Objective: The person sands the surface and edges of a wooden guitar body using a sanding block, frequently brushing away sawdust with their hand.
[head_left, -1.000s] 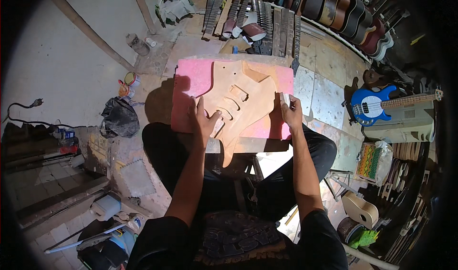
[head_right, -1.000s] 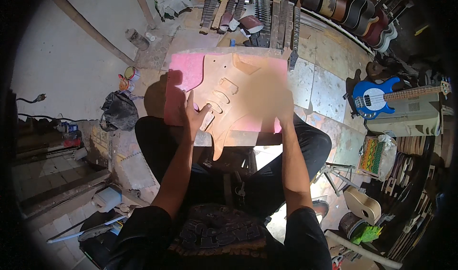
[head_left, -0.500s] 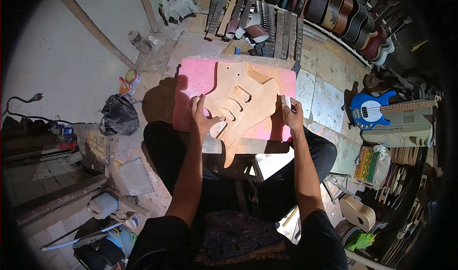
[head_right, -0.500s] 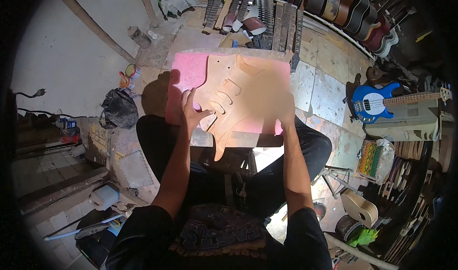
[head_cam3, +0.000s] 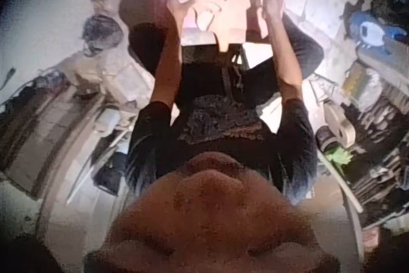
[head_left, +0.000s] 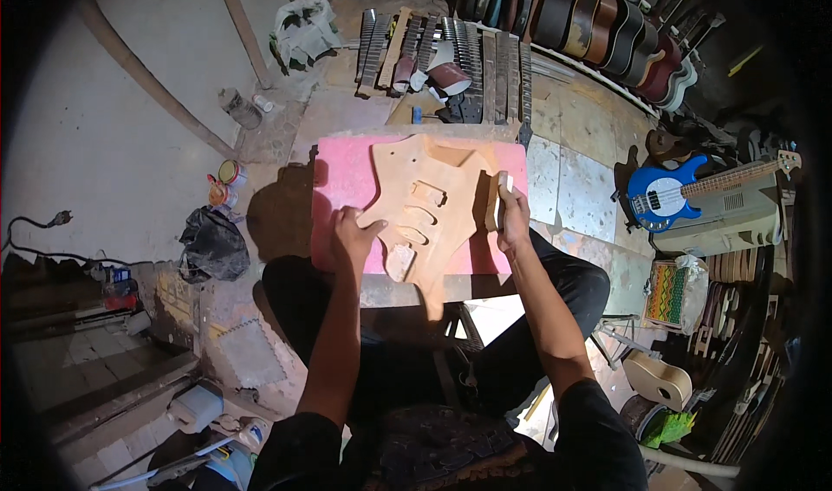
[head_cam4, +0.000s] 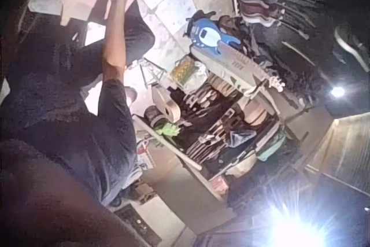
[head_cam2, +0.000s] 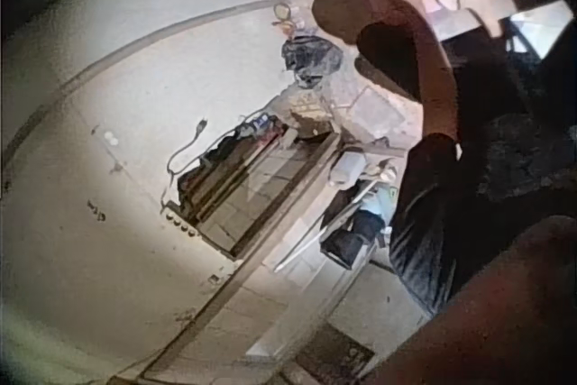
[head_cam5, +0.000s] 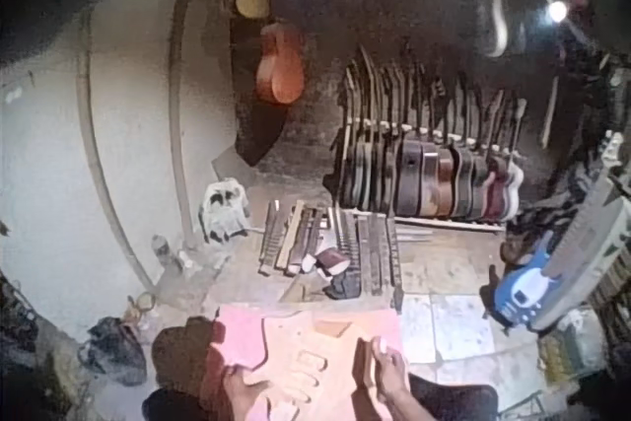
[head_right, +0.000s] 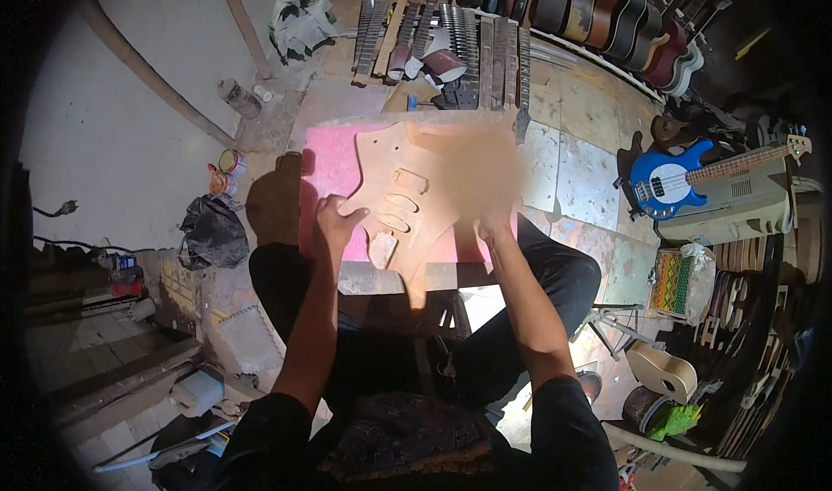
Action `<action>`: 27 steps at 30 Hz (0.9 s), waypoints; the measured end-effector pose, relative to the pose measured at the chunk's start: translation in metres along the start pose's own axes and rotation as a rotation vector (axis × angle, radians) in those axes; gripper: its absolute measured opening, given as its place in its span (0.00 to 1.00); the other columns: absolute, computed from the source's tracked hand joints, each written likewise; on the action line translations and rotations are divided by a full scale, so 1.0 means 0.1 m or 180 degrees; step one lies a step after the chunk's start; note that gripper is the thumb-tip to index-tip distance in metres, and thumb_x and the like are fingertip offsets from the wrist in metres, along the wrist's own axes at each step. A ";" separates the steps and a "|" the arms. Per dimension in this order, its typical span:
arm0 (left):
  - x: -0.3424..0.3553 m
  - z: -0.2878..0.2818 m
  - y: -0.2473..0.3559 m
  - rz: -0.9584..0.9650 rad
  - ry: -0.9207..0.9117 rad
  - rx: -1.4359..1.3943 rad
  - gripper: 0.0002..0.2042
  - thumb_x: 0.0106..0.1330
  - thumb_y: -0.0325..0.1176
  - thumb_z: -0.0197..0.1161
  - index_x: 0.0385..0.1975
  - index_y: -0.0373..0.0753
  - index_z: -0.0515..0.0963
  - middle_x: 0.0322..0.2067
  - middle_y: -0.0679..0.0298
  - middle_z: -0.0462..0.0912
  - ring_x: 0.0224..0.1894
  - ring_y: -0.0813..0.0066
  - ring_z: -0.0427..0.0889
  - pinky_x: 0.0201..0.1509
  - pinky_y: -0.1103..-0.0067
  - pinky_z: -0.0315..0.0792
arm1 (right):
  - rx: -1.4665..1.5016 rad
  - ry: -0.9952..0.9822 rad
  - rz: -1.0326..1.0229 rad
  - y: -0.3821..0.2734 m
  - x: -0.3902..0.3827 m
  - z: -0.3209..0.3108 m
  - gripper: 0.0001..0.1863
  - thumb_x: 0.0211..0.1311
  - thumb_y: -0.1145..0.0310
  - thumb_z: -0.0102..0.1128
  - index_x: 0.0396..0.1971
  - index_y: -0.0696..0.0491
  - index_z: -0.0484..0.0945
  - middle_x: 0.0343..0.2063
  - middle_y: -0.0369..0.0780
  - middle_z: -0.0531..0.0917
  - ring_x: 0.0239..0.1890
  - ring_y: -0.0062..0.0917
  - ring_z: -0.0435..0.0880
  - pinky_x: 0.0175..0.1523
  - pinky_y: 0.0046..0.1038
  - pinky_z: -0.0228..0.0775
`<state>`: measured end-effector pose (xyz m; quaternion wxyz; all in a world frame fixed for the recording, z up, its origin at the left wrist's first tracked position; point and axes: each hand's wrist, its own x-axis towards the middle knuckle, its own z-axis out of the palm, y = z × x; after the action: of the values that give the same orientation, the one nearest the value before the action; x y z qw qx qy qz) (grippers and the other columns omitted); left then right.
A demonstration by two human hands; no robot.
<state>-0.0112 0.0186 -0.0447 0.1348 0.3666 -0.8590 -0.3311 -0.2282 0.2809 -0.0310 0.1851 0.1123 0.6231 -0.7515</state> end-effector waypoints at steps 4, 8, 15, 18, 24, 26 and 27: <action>-0.37 -0.03 0.19 -0.0371 0.0004 0.0475 0.31 0.57 0.51 0.80 0.43 0.27 0.77 0.42 0.39 0.82 0.46 0.39 0.83 0.49 0.54 0.78 | 0.0140 -0.0784 0.0049 -0.16 0.47 0.49 0.14 0.77 0.55 0.60 0.45 0.50 0.82 0.30 0.33 0.83 0.32 0.20 0.83 0.36 0.27 0.77; -0.76 0.07 0.40 -0.0514 -0.0932 0.0636 0.29 0.63 0.55 0.72 0.42 0.28 0.80 0.37 0.38 0.86 0.44 0.36 0.86 0.50 0.52 0.78 | 0.0516 -0.1080 0.0210 -0.18 0.73 1.03 0.16 0.80 0.55 0.55 0.52 0.52 0.77 0.35 0.38 0.84 0.34 0.25 0.85 0.37 0.31 0.80; -0.93 0.06 0.58 -0.0339 -0.1436 0.0208 0.18 0.62 0.50 0.73 0.35 0.38 0.88 0.34 0.47 0.88 0.42 0.46 0.88 0.49 0.56 0.79 | -0.2629 -0.1313 -0.1653 -0.14 0.03 0.87 0.26 0.65 0.71 0.72 0.61 0.57 0.74 0.47 0.42 0.84 0.50 0.30 0.83 0.57 0.30 0.75; -0.49 0.05 0.70 0.0789 -0.0180 0.0837 0.29 0.51 0.46 0.80 0.50 0.35 0.82 0.50 0.53 0.82 0.56 0.48 0.79 0.58 0.58 0.74 | -0.3303 -0.1323 -0.3096 -0.42 -0.20 0.50 0.27 0.60 0.74 0.75 0.59 0.58 0.76 0.47 0.46 0.83 0.50 0.38 0.83 0.58 0.33 0.76; 0.35 0.20 0.64 0.0693 -0.1725 0.1149 0.78 0.24 0.63 0.87 0.84 0.57 0.46 0.83 0.45 0.28 0.82 0.32 0.23 0.76 0.30 0.30 | -0.2770 -0.1244 -0.1347 -0.01 -0.47 0.31 0.16 0.64 0.68 0.71 0.47 0.61 0.81 0.40 0.47 0.83 0.38 0.34 0.84 0.40 0.34 0.77; 0.35 0.24 0.66 0.0649 -0.1800 0.1190 0.79 0.22 0.64 0.87 0.84 0.57 0.46 0.83 0.46 0.27 0.82 0.32 0.22 0.76 0.29 0.29 | -0.2759 -0.1449 -0.1583 0.10 -0.83 0.23 0.15 0.66 0.67 0.69 0.46 0.60 0.82 0.41 0.47 0.84 0.36 0.32 0.84 0.39 0.35 0.77; 0.33 0.24 0.68 0.0626 -0.1841 0.1209 0.80 0.20 0.64 0.87 0.84 0.57 0.45 0.83 0.46 0.26 0.82 0.32 0.22 0.75 0.29 0.28 | -0.3942 -0.1682 -0.3623 0.09 -0.93 0.18 0.17 0.62 0.70 0.71 0.50 0.57 0.83 0.45 0.50 0.84 0.40 0.38 0.84 0.45 0.39 0.78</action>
<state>-0.0827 0.0409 -0.0174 -0.1531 0.1919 -0.9389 -0.2411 -0.1392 0.2744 0.0014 -0.0517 -0.5132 0.8168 -0.2585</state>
